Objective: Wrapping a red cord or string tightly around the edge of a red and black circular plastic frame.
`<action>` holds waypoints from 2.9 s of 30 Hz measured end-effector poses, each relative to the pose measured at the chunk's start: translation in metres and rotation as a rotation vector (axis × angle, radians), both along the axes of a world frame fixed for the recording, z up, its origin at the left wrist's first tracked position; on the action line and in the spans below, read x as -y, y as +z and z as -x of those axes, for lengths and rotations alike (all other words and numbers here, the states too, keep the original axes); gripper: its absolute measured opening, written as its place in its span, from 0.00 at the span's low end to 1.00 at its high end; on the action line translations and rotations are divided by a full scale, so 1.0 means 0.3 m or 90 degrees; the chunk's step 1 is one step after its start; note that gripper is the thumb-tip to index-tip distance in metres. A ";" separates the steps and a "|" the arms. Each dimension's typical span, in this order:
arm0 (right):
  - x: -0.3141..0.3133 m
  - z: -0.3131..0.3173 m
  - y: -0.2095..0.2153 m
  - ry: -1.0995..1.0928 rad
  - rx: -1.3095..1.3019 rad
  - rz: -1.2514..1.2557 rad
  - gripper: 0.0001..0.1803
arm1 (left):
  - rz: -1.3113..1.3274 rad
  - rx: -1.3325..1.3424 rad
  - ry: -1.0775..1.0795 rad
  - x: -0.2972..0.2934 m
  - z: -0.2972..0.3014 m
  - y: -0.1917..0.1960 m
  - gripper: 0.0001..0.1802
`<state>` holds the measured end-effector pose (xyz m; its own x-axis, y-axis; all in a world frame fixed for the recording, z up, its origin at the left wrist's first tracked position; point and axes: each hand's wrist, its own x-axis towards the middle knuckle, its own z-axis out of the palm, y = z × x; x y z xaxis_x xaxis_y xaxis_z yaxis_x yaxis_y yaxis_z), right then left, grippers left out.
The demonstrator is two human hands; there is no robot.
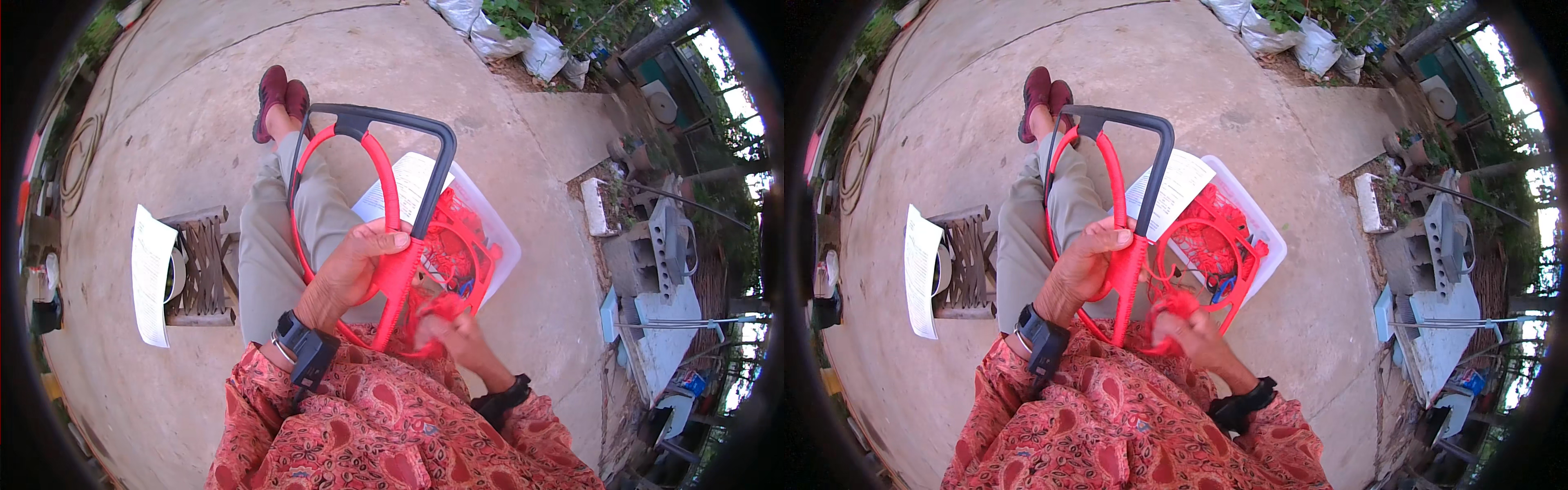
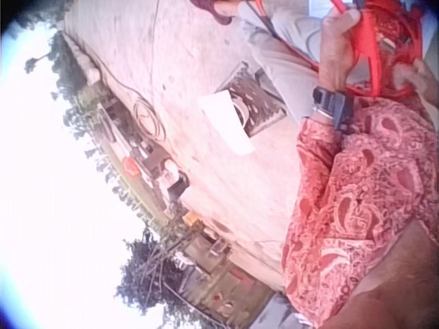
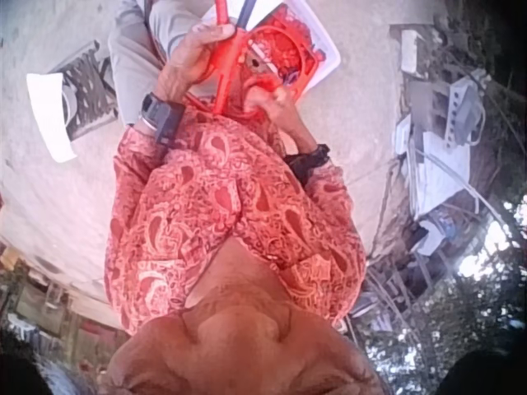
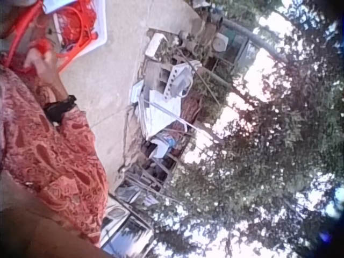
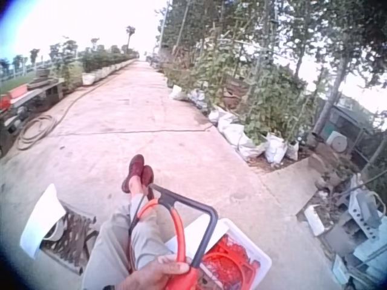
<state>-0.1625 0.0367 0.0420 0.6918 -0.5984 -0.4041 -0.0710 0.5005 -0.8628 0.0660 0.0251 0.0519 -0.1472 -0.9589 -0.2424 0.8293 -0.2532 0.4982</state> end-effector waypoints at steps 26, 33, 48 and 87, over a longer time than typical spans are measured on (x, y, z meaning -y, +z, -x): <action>0.179 -0.197 0.194 -0.200 -0.076 0.172 0.05 | -0.034 -0.021 -0.074 0.017 0.031 -0.026 0.11; 0.216 -0.099 0.149 -0.192 0.071 -0.051 0.15 | -0.020 -0.017 -0.086 0.020 0.027 -0.018 0.12; 0.186 -0.119 0.164 -0.212 0.032 -0.021 0.07 | -0.031 -0.058 -0.086 0.017 0.030 -0.021 0.10; 0.177 -0.009 -0.020 -0.286 0.087 -0.236 0.13 | -0.010 0.012 0.065 -0.084 0.005 -0.104 0.14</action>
<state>-0.1600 -0.0165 0.0361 0.4642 -0.6800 -0.5676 0.3159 0.7258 -0.6111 0.0646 0.0502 0.0207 -0.0446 -0.9646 -0.2601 0.8415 -0.1766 0.5106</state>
